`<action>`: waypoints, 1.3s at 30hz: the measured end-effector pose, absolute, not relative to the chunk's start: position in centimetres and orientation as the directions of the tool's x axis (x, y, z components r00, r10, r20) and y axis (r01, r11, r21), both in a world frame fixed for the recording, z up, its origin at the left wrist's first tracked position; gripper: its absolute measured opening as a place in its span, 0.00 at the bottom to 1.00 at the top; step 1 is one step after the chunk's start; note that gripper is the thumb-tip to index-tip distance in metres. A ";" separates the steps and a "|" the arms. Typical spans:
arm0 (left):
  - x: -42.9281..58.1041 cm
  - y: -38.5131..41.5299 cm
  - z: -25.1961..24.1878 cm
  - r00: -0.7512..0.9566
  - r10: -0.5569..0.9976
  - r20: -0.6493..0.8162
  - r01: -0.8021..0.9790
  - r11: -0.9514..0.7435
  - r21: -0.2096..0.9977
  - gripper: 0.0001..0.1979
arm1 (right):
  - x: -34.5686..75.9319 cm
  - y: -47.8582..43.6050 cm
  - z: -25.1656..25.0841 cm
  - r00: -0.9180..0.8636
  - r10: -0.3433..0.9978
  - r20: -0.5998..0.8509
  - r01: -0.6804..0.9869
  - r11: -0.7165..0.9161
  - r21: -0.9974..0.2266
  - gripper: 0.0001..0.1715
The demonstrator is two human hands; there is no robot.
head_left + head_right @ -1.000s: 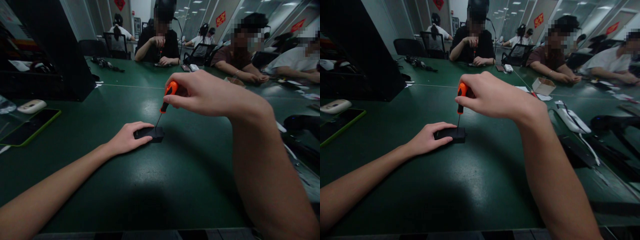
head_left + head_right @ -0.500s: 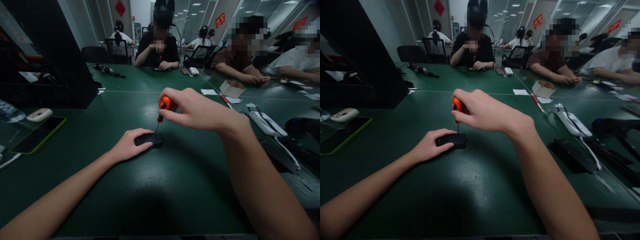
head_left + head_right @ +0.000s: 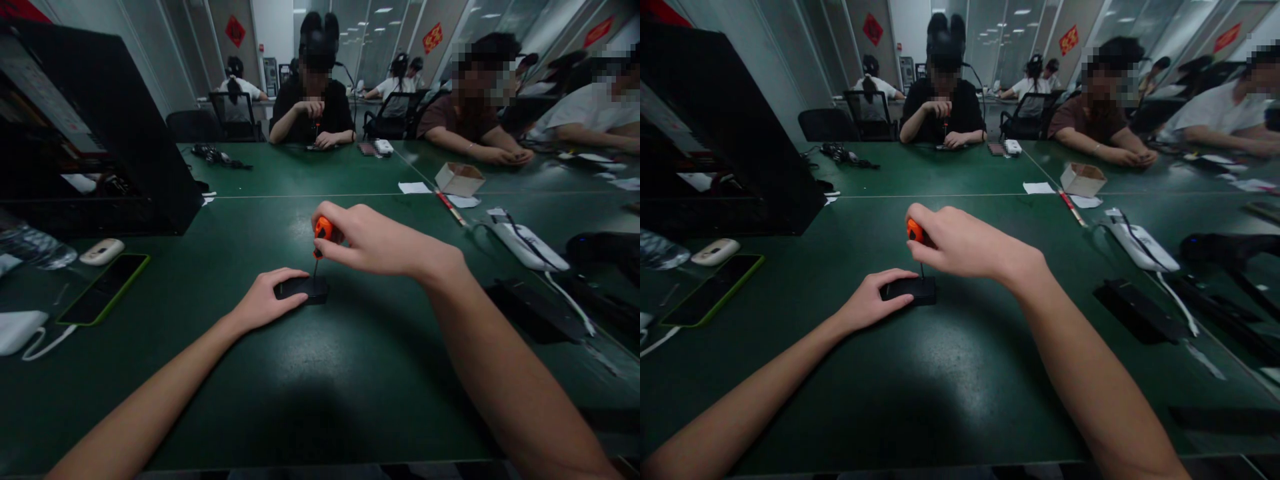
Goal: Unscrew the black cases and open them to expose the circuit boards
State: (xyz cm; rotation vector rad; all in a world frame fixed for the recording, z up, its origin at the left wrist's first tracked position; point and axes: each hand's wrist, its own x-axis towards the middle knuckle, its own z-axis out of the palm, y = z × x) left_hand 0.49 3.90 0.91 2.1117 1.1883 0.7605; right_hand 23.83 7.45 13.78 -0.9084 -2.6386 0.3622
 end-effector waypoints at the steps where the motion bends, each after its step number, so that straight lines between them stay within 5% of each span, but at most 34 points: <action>1: 0.6 3.9 1.0 0.436 0.880 0.186 0.542 -0.422 0.727 0.19 | 23.7 7.4 13.7 -0.756 0.618 0.216 0.535 0.773 -0.340 0.10; 16: 0.8 3.6 0.9 0.452 0.872 0.188 0.554 -0.440 0.707 0.20 | 25.0 6.2 15.1 -0.747 0.645 0.159 0.583 0.751 -0.309 0.07; 24: -1.0 4.4 0.8 0.500 0.860 0.100 0.545 -0.402 0.736 0.38 | 24.1 5.9 14.5 -0.666 0.700 0.256 0.672 0.713 -0.200 0.17; 31: -1.1 4.6 1.3 0.530 0.844 0.078 0.541 -0.408 0.735 0.25 | 23.8 6.5 14.6 -0.738 0.635 0.228 0.600 0.773 -0.209 0.10; 39: -1.4 6.0 1.1 0.645 0.758 0.094 0.480 -0.498 0.722 0.23 | 23.5 6.4 14.7 -0.744 0.631 0.219 0.602 0.776 -0.189 0.11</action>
